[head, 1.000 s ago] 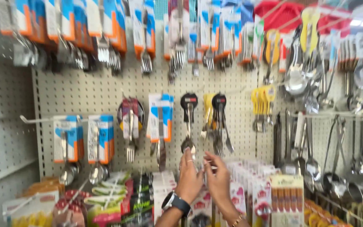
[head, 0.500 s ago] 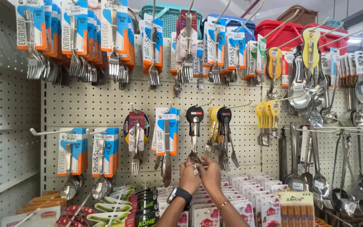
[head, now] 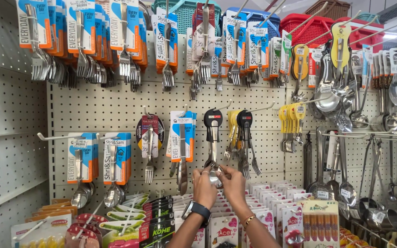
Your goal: Selecting and placing various kitchen utensils into a shopping cart.
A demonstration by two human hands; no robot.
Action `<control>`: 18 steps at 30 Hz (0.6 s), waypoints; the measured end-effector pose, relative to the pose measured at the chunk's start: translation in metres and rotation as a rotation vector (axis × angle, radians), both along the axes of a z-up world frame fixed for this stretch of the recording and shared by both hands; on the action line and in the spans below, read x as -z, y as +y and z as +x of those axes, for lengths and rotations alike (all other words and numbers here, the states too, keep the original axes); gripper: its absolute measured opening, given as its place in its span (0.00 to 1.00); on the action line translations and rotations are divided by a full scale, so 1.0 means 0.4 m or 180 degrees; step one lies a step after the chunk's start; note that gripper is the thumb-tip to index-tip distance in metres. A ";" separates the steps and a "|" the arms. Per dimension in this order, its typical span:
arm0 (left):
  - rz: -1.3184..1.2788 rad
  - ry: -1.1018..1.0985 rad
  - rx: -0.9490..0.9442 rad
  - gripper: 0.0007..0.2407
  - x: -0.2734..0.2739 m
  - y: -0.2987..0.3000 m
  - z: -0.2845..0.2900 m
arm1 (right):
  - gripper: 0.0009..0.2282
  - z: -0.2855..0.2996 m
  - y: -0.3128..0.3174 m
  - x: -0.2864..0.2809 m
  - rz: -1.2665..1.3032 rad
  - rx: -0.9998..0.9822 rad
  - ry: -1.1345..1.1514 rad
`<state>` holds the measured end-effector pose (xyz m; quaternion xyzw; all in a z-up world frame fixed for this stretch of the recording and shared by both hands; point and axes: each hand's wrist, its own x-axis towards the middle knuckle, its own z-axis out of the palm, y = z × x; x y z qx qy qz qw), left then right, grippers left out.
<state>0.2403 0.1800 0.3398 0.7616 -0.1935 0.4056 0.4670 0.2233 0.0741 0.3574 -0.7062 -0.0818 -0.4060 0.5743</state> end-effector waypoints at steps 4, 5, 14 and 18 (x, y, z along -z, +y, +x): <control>-0.0084 -0.0115 0.0014 0.24 0.012 -0.001 0.022 | 0.15 -0.026 -0.001 0.003 -0.0092 0.0095 -0.0201; -0.0112 -0.0017 0.0076 0.23 0.012 -0.001 0.017 | 0.14 -0.022 -0.007 0.008 -0.0276 0.0296 -0.0323; -0.0408 -0.0126 0.0402 0.25 -0.004 -0.011 -0.058 | 0.12 -0.077 -0.008 -0.006 0.0102 -0.0365 -0.0052; -0.0312 -0.0194 0.0362 0.21 -0.040 0.011 -0.189 | 0.12 -0.185 0.004 -0.019 0.0407 -0.0723 -0.0179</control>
